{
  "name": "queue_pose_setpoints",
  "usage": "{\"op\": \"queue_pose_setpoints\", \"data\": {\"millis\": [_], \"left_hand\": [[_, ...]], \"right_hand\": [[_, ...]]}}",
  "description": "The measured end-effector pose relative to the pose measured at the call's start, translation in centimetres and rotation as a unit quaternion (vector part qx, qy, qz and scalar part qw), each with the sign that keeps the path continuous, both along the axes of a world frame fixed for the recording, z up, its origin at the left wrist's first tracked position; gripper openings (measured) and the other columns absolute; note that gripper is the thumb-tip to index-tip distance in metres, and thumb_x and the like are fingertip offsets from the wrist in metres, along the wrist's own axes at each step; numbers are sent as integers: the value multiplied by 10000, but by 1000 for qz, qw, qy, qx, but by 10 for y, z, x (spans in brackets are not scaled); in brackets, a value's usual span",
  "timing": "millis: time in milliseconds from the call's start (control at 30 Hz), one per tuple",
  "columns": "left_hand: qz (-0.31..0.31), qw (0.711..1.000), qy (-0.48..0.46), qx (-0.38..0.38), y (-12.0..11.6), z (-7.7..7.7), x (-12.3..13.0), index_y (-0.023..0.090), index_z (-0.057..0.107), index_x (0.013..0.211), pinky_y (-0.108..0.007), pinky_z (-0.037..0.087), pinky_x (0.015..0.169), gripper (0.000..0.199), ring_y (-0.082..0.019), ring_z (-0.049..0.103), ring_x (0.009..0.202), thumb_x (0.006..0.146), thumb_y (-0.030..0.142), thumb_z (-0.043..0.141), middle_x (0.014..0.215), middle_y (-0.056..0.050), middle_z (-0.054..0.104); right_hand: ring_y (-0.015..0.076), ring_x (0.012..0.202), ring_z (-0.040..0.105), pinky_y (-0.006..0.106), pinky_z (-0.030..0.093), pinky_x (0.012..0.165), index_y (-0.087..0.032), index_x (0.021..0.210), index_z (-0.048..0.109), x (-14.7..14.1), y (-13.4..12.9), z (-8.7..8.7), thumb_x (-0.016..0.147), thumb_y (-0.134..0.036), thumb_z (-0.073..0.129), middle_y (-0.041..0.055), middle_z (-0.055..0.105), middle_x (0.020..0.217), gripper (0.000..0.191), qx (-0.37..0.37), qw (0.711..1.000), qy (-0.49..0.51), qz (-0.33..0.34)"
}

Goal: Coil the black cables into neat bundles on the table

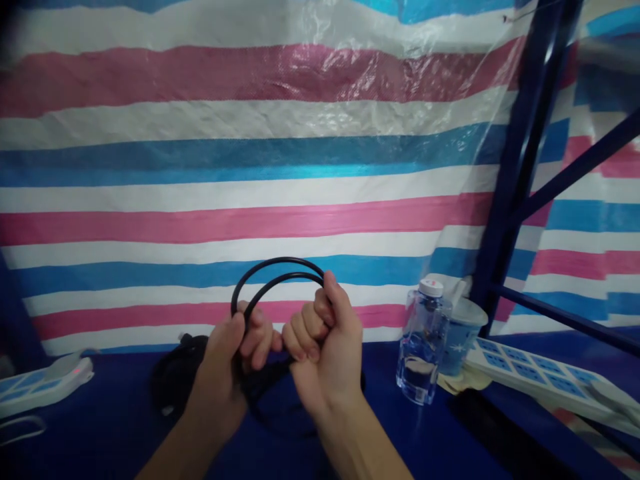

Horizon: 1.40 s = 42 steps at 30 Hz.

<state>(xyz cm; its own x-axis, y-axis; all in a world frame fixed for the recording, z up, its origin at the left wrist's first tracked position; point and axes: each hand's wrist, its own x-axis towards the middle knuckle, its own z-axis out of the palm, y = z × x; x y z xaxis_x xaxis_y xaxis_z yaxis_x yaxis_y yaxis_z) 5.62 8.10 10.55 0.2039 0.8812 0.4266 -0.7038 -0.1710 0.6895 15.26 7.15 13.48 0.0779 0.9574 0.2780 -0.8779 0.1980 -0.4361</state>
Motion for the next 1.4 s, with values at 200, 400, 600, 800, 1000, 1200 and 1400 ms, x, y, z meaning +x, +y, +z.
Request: {"op": "queue_pose_setpoints", "data": {"millis": [200,400,600,800,1000,1200,1400], "left_hand": [[-35,985,42,161,7,-20,9,248,576,1092,-257,424,865,493,-138,565,901,648,378,746,910,0,599],[208,977,38,39,10,-17,9,194,603,786,-172,441,755,124,-91,582,849,739,283,675,903,13,636],[160,983,60,-73,2,18,-34,195,372,515,-203,308,332,412,-81,340,302,766,437,592,324,82,294],[140,936,324,-18,8,28,-54,186,404,540,-185,145,310,437,-39,154,298,756,538,547,362,100,226],[154,891,426,21,1,21,-40,176,463,575,-197,276,412,492,-85,366,445,802,607,394,473,29,418],[121,932,341,-7,2,31,-40,220,529,879,-167,143,323,439,-55,210,297,797,619,366,383,64,446],[94,956,274,46,9,23,-42,228,507,885,-189,286,346,308,-49,263,282,778,516,533,405,112,346]], "right_hand": [[65,316,69,211,159,305,-194,468,204,14,7,3,838,-408,507,-91,129,357,524,-23,996,38,-71],[65,311,90,209,179,312,-193,468,207,-11,7,-9,853,-431,481,-87,150,358,528,-29,999,25,-6],[73,334,236,218,324,403,-191,437,229,-57,0,-36,821,-562,472,-68,197,354,587,-56,995,-7,86],[69,414,363,231,362,464,-196,821,572,-25,6,-22,783,-320,596,-65,449,551,133,20,964,-264,15],[78,546,415,211,296,487,-176,722,524,-6,1,-12,855,-298,523,-26,505,616,180,132,787,-590,-122],[36,365,169,186,130,354,-186,612,429,-12,10,-20,820,-457,559,-101,254,417,366,43,905,-409,-111],[34,334,112,180,96,312,-214,647,385,-2,11,-11,771,-414,627,-118,249,420,338,-13,960,-256,-113]]}}
